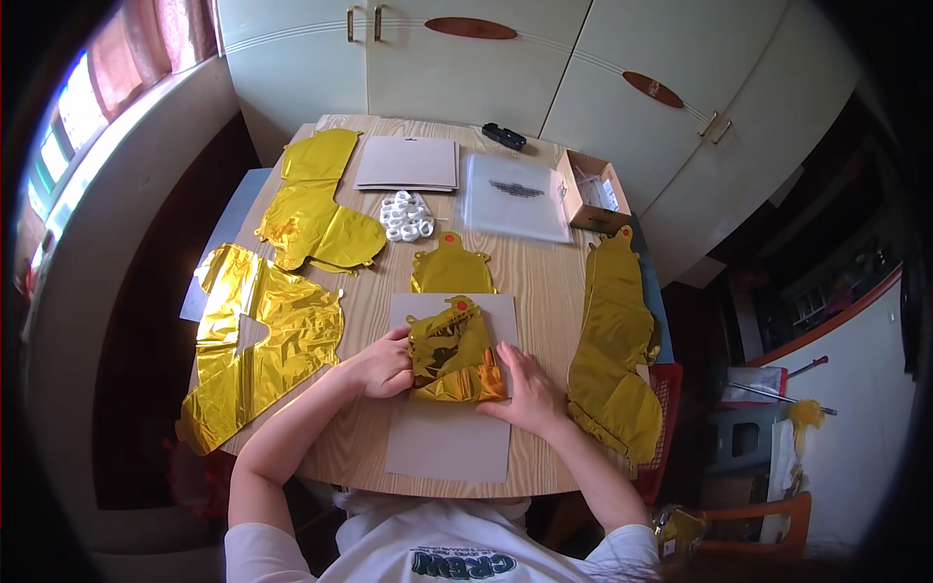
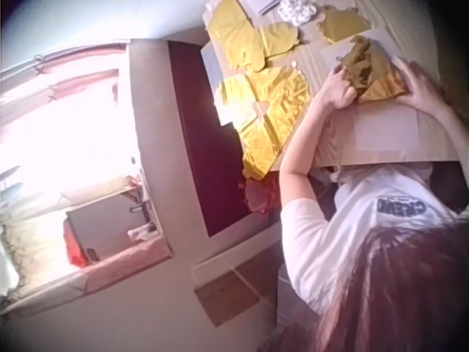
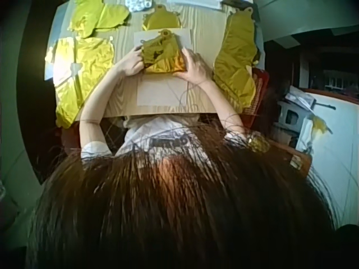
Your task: Fold and place gold foil decorative items onto cardboard backings for final packaging.
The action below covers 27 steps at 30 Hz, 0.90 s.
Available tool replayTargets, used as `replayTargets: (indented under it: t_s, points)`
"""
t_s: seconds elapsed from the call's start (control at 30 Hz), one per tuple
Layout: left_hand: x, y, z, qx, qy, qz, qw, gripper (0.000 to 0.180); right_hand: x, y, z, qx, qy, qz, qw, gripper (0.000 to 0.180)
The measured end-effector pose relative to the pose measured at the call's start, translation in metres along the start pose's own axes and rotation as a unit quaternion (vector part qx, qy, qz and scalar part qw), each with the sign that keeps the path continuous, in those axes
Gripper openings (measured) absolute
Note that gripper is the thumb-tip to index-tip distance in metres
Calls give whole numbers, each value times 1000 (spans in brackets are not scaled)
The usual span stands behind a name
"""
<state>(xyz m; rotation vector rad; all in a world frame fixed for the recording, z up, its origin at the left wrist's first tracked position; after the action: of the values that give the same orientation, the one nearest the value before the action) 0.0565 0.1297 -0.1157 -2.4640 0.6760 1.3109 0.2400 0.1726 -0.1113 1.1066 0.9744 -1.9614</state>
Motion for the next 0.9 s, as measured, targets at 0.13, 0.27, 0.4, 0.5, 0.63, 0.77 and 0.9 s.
replayTargets:
  t_s: [0.13,0.27,0.4,0.5,0.63,0.77,0.9]
  points:
    - [-3,0,6,13,35,-12,999,52,3,3,-3,11,14,-25,1000,106]
    - [-9,4,12,4,122,-23,992,49,3,4,-3,8,20,-37,999,101]
    - [-22,13,-6,-57,61,-73,994,47,0,4,-2,15,17,-39,999,98]
    - [-22,14,-13,-148,31,-123,981,49,-1,4,-2,27,10,-39,999,95]
    - [-15,15,-5,-217,64,-158,961,44,-6,4,1,-4,-8,-94,995,87]
    - [-14,17,-5,-195,18,-208,958,38,-3,4,-3,7,-8,-90,996,85]
    - [-17,22,-4,-240,-7,-236,942,34,0,3,-7,25,-6,-72,997,80]
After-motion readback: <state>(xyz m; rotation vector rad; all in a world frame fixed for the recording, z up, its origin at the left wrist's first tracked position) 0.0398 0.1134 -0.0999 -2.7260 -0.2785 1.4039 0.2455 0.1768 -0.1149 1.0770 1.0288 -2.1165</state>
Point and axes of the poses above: each hand's wrist, its own y-axis away from the middle knuckle, its own x-axis out of the palm, z = x × y, the point moved 9 cm from there along -y, towards the middle knuckle, and after that the axes turned 12 degrees about -x, right-handed, at the moved point
